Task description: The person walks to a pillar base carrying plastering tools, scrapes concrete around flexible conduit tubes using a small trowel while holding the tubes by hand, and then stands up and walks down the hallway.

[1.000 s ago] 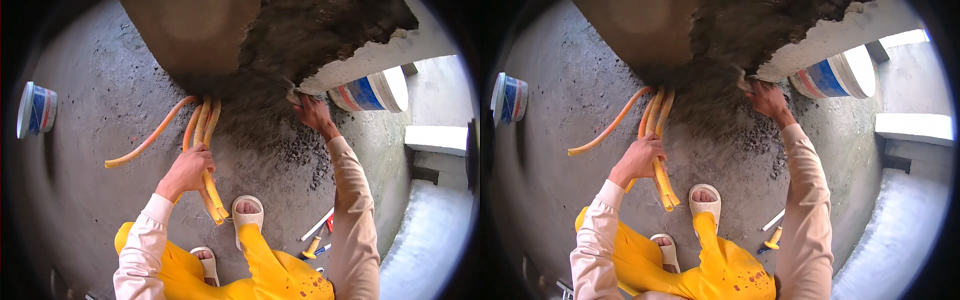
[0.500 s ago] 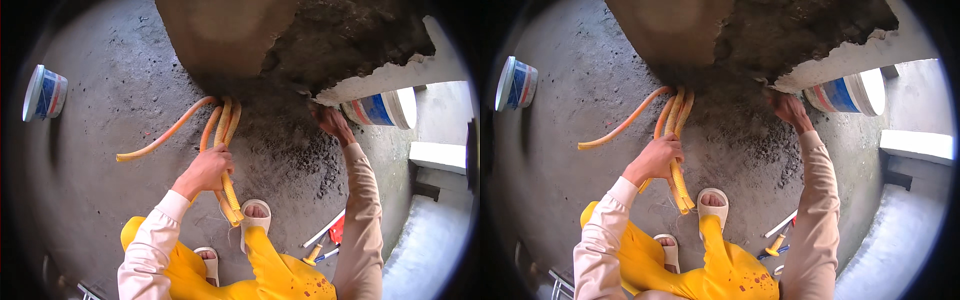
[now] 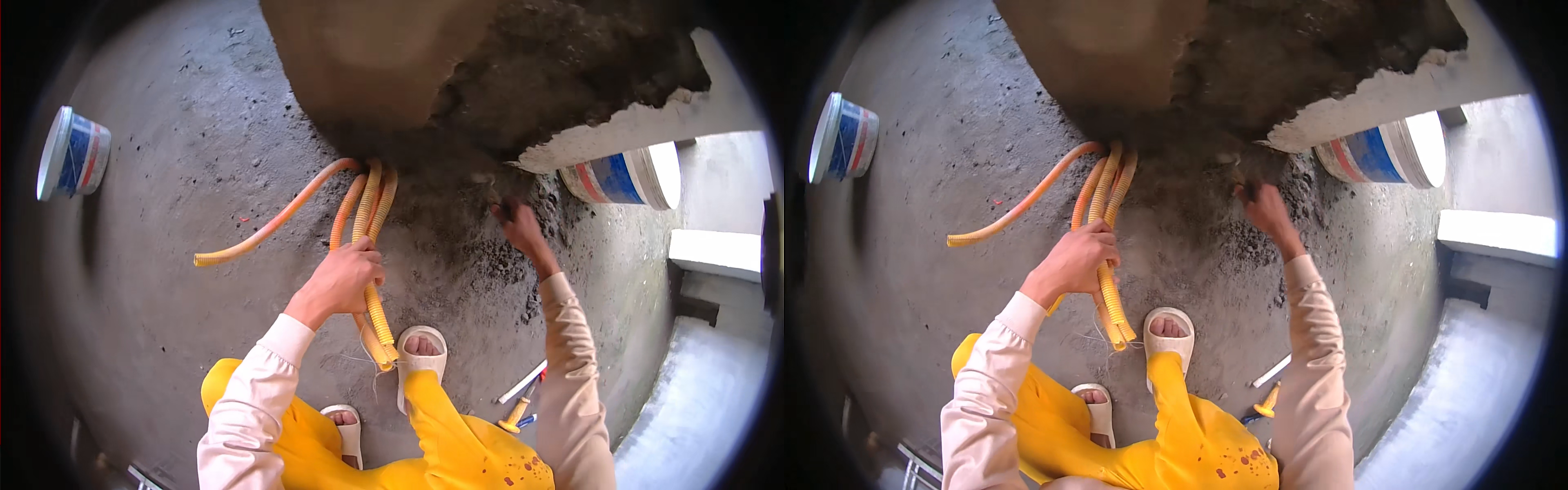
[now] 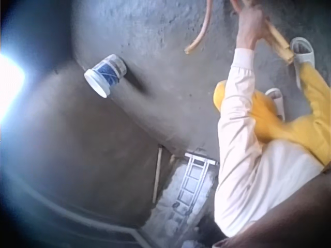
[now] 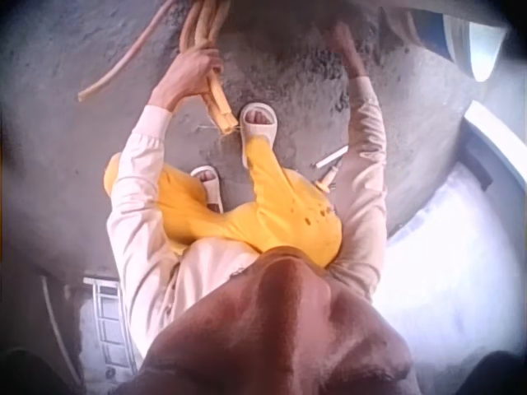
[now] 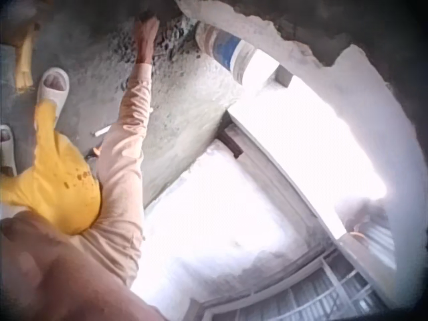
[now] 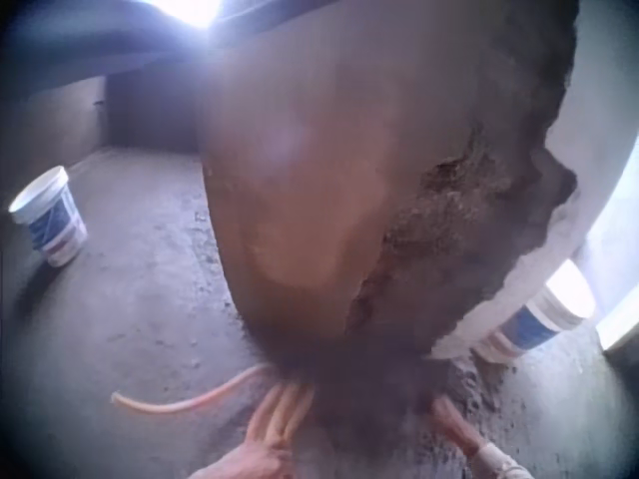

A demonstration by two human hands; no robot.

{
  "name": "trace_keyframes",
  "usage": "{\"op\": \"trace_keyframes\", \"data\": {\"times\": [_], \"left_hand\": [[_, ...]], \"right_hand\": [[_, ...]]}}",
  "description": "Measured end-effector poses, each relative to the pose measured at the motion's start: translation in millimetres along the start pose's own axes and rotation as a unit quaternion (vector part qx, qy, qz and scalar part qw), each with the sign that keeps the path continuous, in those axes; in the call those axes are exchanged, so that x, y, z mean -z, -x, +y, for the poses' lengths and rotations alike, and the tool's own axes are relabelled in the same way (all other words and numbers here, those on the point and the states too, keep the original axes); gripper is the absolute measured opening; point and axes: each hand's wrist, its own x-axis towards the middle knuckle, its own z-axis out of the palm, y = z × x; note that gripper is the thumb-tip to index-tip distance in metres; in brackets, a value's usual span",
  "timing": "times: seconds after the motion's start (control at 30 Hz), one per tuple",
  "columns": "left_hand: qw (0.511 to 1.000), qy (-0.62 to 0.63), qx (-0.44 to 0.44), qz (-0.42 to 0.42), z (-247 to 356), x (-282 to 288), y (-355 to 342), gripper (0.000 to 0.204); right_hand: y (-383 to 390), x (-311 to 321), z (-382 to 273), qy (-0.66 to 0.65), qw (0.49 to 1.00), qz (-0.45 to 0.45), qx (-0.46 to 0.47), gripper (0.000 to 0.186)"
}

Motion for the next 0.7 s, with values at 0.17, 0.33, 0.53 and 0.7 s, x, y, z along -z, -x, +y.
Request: {"op": "trace_keyframes", "data": {"times": [0.17, 0.33, 0.53, 0.7], "left_hand": [[1.000, 0.017, -0.007, -0.001, 1.5, -1.8, -6.5, 0.027], [1.000, -0.006, -0.002, -0.028, 16.2, -1.3, -22.7, 0.029], [0.999, -0.010, 0.007, -0.033, 21.7, 3.9, -24.4, 0.028], [1.000, -0.002, 0.010, -0.017, 19.7, 1.3, -21.5, 0.027]], "right_hand": [[14.4, -41.2, -28.0, -0.585, 0.753, 0.008, -0.301, 0.024], [-4.8, -65.3, -3.5, -0.592, 0.733, 0.092, -0.320, 0.019], [-15.5, -83.8, -30.5, -0.589, 0.727, 0.180, -0.303, 0.019], [5.0, -105.8, -51.2, -0.823, 0.397, 0.283, -0.293, 0.013]]}}
